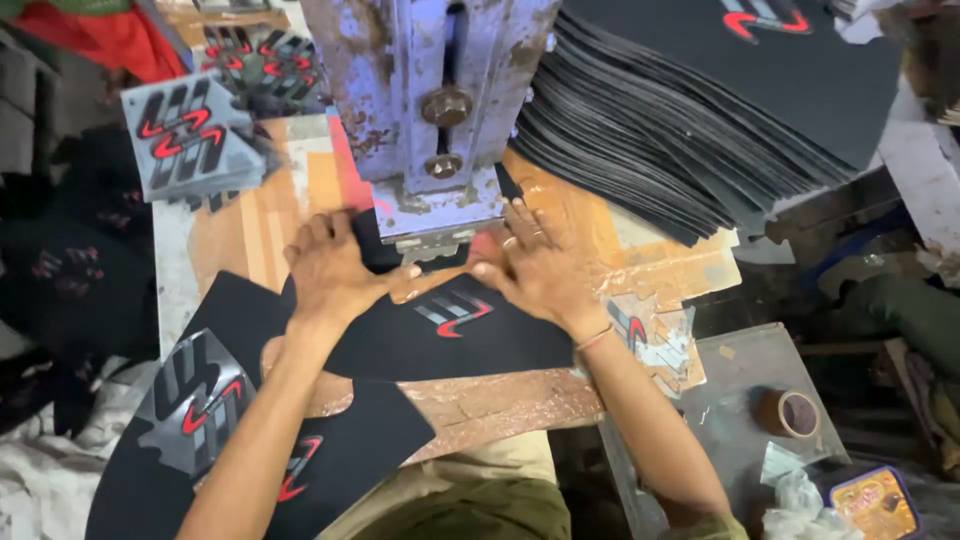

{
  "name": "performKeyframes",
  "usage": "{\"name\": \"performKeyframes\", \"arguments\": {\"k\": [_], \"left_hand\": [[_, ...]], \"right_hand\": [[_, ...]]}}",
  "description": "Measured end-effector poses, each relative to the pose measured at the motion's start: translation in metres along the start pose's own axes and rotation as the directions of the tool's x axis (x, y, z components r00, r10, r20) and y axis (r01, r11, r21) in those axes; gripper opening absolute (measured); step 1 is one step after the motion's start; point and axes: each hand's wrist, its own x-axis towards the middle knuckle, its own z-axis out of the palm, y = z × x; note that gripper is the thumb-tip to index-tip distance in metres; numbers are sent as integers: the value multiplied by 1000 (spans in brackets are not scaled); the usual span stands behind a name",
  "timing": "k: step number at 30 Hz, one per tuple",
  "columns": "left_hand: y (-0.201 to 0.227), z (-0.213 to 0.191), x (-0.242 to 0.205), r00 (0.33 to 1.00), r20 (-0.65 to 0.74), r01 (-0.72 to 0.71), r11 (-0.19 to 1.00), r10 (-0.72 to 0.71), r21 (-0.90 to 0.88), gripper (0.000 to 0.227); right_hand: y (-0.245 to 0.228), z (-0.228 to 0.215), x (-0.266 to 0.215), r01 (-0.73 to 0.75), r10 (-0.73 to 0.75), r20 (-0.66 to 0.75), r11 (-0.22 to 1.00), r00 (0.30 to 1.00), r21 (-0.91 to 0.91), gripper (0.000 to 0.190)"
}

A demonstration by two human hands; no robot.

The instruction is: The person uses a hydraulic press to cut black fabric pieces using a metal template with a red logo. They repeatedly place the template on the fabric, operate the press, and then remove the cut pieces, stacking them on the table.

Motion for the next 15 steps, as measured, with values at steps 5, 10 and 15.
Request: {"name": "performKeyframes", "arguments": {"k": [5, 10, 15], "left_hand": [[2, 8, 0, 999, 44, 19, 1000, -19, -8, 104], [6, 6, -2, 1000, -1, -5, 999, 5, -40, 104], [-8, 35, -16, 974, -135, -177, 982, 184, 65, 86]], "right_hand": [[22, 8, -7, -28, 30, -26, 997, 999, 72, 60], [4, -14, -14, -56, 50, 51, 990, 997, 127, 67], [-46, -86, -96, -139, 139, 12, 973, 990, 184, 82]]}}
